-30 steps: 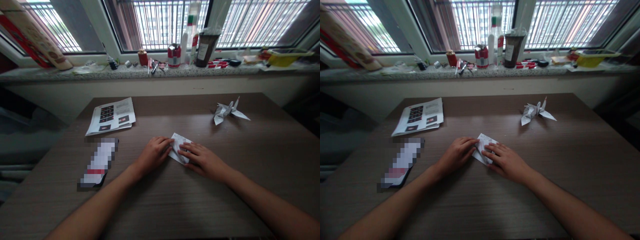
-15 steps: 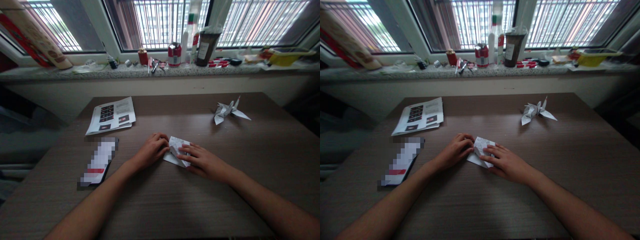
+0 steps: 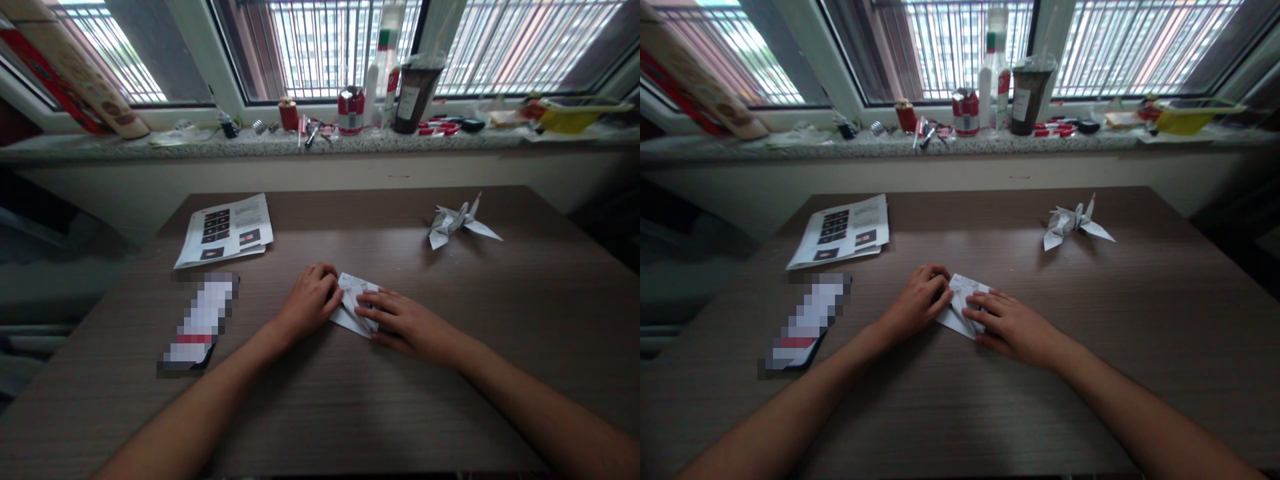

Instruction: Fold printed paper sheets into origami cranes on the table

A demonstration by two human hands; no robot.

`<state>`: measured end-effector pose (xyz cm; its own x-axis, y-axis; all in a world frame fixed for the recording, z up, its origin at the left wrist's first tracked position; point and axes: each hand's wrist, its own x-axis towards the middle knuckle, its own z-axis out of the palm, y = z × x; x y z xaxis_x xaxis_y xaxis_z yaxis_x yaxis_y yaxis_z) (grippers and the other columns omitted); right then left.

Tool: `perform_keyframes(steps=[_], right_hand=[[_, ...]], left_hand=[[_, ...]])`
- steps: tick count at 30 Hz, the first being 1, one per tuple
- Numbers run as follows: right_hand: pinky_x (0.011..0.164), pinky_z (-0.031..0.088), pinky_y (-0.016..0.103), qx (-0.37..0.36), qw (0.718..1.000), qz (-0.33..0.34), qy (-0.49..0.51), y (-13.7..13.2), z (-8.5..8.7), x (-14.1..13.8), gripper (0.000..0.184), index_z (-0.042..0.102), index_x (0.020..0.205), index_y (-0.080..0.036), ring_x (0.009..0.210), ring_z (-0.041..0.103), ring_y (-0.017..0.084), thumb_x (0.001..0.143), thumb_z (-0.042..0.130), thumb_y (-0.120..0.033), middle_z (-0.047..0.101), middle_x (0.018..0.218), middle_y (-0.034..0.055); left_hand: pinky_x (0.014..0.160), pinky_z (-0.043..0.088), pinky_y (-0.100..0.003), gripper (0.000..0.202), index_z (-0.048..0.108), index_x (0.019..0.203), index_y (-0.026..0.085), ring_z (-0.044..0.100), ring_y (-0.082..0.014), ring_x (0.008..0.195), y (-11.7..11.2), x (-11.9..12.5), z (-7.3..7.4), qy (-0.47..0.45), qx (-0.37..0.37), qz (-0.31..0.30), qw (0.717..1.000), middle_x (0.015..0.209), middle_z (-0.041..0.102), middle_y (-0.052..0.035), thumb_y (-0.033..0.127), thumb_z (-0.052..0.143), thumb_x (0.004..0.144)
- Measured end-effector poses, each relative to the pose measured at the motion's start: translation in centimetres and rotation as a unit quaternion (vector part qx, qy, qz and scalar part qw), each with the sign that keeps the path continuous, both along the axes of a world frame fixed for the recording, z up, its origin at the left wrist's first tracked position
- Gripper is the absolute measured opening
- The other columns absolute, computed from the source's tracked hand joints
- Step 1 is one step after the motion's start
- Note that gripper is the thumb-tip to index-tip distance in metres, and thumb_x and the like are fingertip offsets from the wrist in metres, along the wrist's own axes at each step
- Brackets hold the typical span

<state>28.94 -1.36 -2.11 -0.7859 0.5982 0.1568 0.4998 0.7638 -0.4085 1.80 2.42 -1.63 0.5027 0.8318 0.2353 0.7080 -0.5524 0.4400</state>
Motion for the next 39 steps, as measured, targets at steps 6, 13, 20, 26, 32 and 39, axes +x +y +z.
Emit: perform_keyframes(steps=[6,13,20,26,32,39], right_hand=[[0.123,0.037,0.054,0.017,1.000,-0.007,-0.017,-0.1,0.1,-0.2,0.057,0.045,0.157,-0.029,0.150,0.041,0.027,0.103,0.059,-0.040,0.046,0.162,0.0066],[0.121,0.038,0.054,0.033,0.998,-0.026,-0.044,0.0,0.2,-0.1,0.057,0.046,0.156,-0.028,0.149,0.042,0.029,0.103,0.058,-0.044,0.047,0.162,0.0051],[0.119,0.040,0.054,0.043,0.997,-0.046,-0.043,0.1,0.2,0.1,0.056,0.047,0.155,-0.028,0.147,0.044,0.030,0.102,0.059,-0.041,0.049,0.160,0.0063],[0.117,0.042,0.056,0.044,0.997,-0.048,-0.033,0.2,0.0,0.1,0.059,0.045,0.157,-0.030,0.146,0.045,0.031,0.101,0.060,-0.043,0.051,0.159,0.0074],[0.117,0.043,0.054,0.042,0.997,-0.059,-0.029,0.3,0.2,-0.1,0.062,0.038,0.161,-0.029,0.144,0.047,0.030,0.103,0.056,-0.044,0.047,0.161,0.0087],[0.120,0.039,0.057,0.053,0.994,-0.089,-0.026,0.8,0.0,-0.2,0.053,0.046,0.156,-0.029,0.148,0.043,0.030,0.105,0.052,-0.044,0.046,0.161,0.0094]], left_hand=[[0.095,0.052,-0.046,0.005,0.060,0.100,0.018,0.058,-0.0271,0.104,0.0,0.5,-0.3,0.011,0.030,0.030,0.999,0.110,0.061,-0.0099,0.023,0.060,0.099],[0.099,0.053,-0.046,0.017,0.065,0.118,0.020,0.062,-0.0266,0.114,-0.6,-0.1,0.2,0.036,0.082,-0.087,0.992,0.124,0.067,-0.0095,0.022,0.054,0.105],[0.106,0.050,-0.048,0.037,0.055,0.142,0.019,0.060,-0.0290,0.127,-1.7,-0.5,0.8,0.091,0.071,-0.141,0.983,0.141,0.062,-0.0118,0.029,0.053,0.107],[0.107,0.047,-0.049,0.042,0.052,0.146,0.024,0.058,-0.0298,0.131,-1.9,-0.2,0.8,0.105,0.065,-0.128,0.984,0.145,0.061,-0.0106,0.034,0.055,0.106],[0.108,0.046,-0.050,0.042,0.053,0.145,0.024,0.057,-0.0303,0.132,-2.0,-0.1,0.9,0.101,0.053,-0.125,0.986,0.146,0.061,-0.0091,0.036,0.056,0.105],[0.115,0.044,-0.050,0.046,0.052,0.147,0.023,0.053,-0.0294,0.139,-1.9,-0.2,0.4,0.084,0.044,-0.128,0.987,0.150,0.058,-0.0106,0.034,0.060,0.104]])
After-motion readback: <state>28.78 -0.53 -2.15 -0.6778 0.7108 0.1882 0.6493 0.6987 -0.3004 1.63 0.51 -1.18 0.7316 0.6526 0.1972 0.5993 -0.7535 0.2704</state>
